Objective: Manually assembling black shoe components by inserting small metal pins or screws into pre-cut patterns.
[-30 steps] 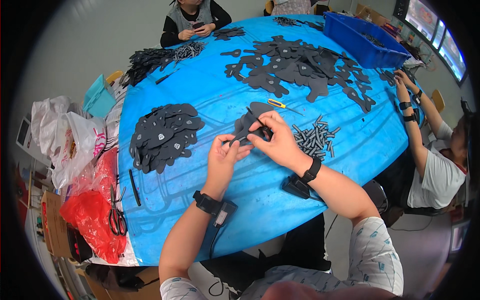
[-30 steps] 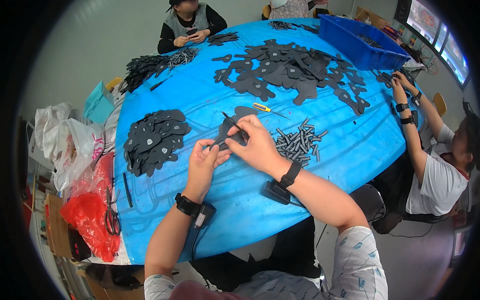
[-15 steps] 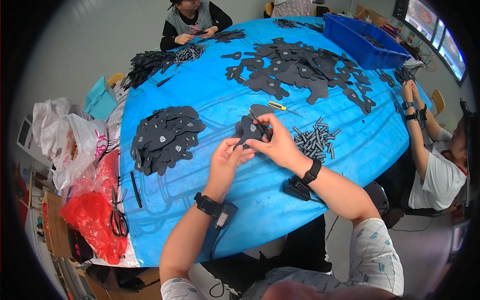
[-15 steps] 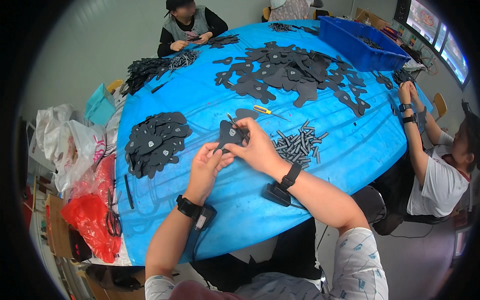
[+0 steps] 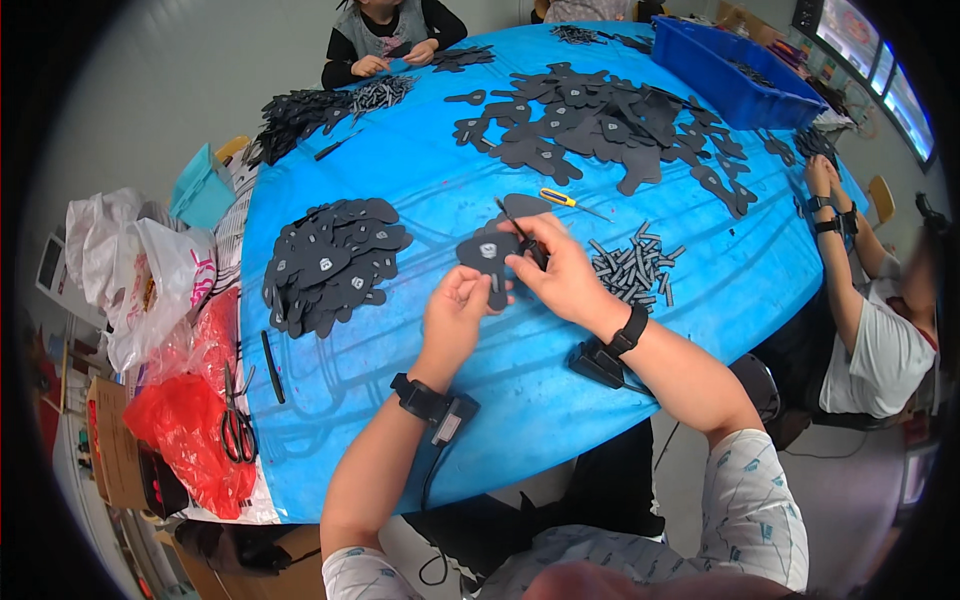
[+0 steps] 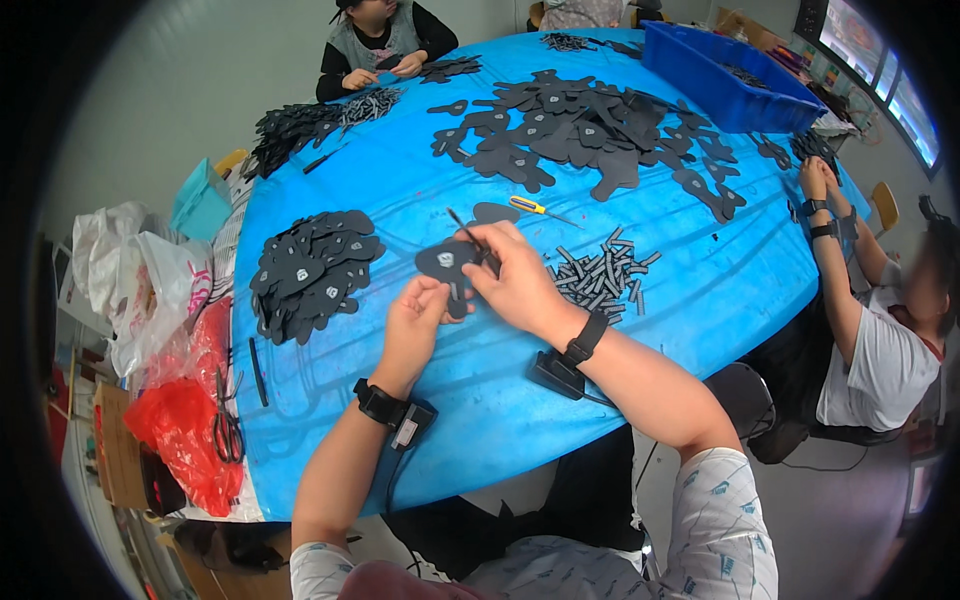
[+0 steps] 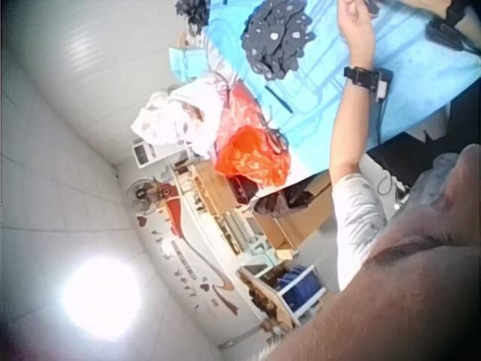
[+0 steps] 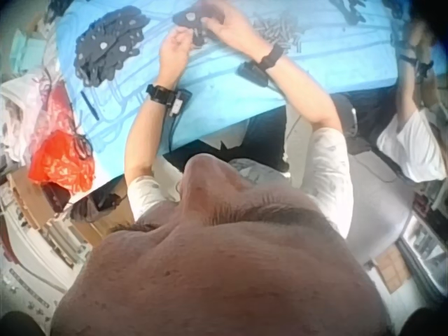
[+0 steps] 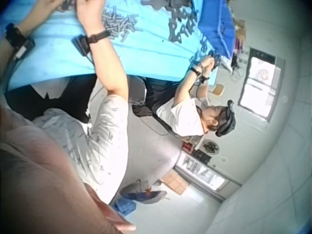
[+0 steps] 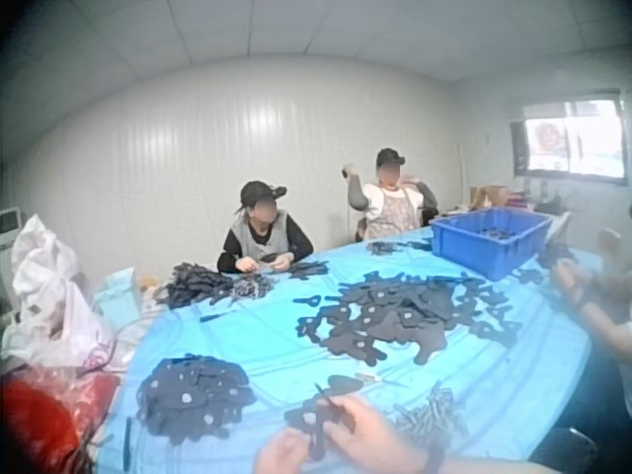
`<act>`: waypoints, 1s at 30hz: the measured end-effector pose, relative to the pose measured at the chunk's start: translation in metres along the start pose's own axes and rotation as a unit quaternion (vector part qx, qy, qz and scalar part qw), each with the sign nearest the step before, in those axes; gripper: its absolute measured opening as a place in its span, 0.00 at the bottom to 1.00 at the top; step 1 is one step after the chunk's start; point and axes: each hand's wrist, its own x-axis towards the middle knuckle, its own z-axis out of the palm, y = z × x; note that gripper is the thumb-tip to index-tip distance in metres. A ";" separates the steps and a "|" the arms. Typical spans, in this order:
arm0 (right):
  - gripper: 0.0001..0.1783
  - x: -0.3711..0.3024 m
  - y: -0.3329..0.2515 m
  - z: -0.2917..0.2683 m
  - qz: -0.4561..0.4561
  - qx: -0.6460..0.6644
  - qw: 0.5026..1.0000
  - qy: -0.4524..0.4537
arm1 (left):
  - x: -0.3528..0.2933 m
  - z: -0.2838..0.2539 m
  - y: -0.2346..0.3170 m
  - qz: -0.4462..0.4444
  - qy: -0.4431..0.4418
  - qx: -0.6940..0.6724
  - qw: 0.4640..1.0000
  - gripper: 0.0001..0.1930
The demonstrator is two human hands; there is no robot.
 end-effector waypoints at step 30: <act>0.16 -0.008 -0.011 0.000 -0.022 -0.109 0.984 -0.141 | 0.001 -0.003 -0.007 0.090 0.146 0.035 0.985 0.07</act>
